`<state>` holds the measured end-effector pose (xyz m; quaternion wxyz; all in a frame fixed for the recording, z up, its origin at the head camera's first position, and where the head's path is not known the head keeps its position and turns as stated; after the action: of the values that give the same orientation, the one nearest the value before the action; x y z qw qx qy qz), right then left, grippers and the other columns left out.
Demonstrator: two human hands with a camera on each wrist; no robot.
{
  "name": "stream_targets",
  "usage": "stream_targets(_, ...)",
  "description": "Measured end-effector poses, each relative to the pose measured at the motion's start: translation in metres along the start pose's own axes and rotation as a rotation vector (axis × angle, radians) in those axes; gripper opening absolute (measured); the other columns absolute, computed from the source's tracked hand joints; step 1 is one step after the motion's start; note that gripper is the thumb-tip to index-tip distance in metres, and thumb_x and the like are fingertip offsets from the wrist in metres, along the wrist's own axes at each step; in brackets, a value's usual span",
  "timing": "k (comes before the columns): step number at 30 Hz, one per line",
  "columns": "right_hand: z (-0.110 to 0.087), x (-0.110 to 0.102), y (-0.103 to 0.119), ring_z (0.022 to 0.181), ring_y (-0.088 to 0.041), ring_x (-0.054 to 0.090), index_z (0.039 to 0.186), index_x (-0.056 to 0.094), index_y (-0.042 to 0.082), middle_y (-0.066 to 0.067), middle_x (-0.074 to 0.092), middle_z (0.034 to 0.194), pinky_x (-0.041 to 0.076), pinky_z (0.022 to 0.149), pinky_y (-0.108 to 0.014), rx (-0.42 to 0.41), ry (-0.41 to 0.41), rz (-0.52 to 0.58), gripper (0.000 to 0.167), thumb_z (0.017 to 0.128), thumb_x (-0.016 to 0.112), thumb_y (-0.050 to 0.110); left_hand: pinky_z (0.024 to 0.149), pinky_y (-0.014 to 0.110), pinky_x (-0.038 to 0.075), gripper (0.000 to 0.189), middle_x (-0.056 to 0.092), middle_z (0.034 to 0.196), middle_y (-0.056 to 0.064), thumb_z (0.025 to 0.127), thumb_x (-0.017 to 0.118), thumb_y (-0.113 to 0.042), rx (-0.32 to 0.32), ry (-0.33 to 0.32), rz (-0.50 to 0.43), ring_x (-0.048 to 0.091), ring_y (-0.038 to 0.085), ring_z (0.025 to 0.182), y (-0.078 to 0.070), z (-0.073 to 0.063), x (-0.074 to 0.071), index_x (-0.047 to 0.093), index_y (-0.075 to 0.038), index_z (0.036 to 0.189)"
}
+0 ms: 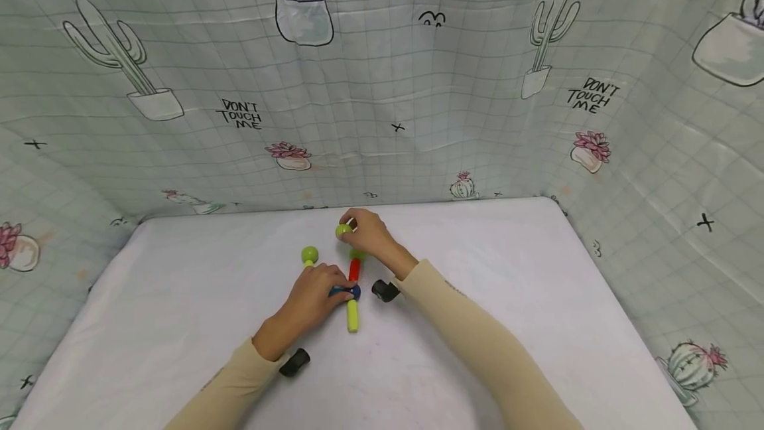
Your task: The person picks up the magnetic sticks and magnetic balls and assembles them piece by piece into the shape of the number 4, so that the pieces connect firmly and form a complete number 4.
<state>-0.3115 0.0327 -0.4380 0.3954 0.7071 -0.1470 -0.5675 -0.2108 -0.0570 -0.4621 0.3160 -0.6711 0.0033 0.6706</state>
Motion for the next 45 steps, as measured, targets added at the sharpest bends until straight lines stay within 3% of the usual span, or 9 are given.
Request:
stream_targets(12, -0.063, -0.009, -0.019, 0.103, -0.033, 0.072, 0.124, 0.070, 0.000, -0.017, 0.071, 0.117, 0.061, 0.083, -0.040, -0.014, -0.040, 0.096, 0.026, 0.099, 0.073, 0.009, 0.083, 0.040, 0.049, 0.018, 0.076, 0.098, 0.004, 0.090, 0.085, -0.018, -0.001, 0.009, 0.003, 0.066, 0.022, 0.092, 0.001, 0.000, 0.001, 0.085, -0.009, 0.106)
stream_targets(22, -0.100, -0.003, -0.033, 0.098, -0.028, 0.072, 0.120, 0.071, 0.002, -0.013, 0.072, 0.113, 0.060, 0.080, -0.038, -0.011, -0.022, 0.142, 0.024, 0.098, 0.075, 0.010, 0.082, 0.038, 0.048, 0.018, 0.076, 0.099, 0.004, 0.090, 0.085, -0.019, -0.013, -0.006, 0.011, 0.062, 0.021, 0.091, 0.000, 0.000, 0.001, 0.085, -0.010, 0.106)
stream_targets(32, -0.130, 0.007, -0.043, 0.094, -0.022, 0.071, 0.120, 0.071, 0.001, -0.012, 0.073, 0.112, 0.057, 0.076, -0.033, -0.022, 0.026, 0.183, 0.026, 0.097, 0.076, 0.013, 0.082, 0.038, 0.048, 0.017, 0.076, 0.098, 0.003, 0.090, 0.085, -0.018, -0.012, -0.013, 0.017, 0.061, 0.020, 0.090, 0.000, -0.002, 0.001, 0.085, -0.010, 0.104)
stream_targets(45, -0.150, 0.018, -0.049, 0.091, -0.018, 0.070, 0.120, 0.071, 0.000, -0.010, 0.072, 0.109, 0.055, 0.072, -0.027, -0.021, 0.072, 0.210, 0.026, 0.097, 0.076, 0.011, 0.082, 0.037, 0.049, 0.017, 0.076, 0.098, 0.002, 0.090, 0.085, -0.020, -0.011, -0.020, 0.019, 0.061, 0.020, 0.089, -0.001, -0.003, 0.000, 0.085, -0.011, 0.105)
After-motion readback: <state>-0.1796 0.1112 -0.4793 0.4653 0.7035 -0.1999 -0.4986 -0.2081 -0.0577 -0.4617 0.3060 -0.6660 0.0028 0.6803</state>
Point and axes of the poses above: each hand's wrist, its own z-axis towards the middle knuckle, its own x-axis out of the palm, y = z × x, the point moved 8 cm from there along z, towards the middle knuckle
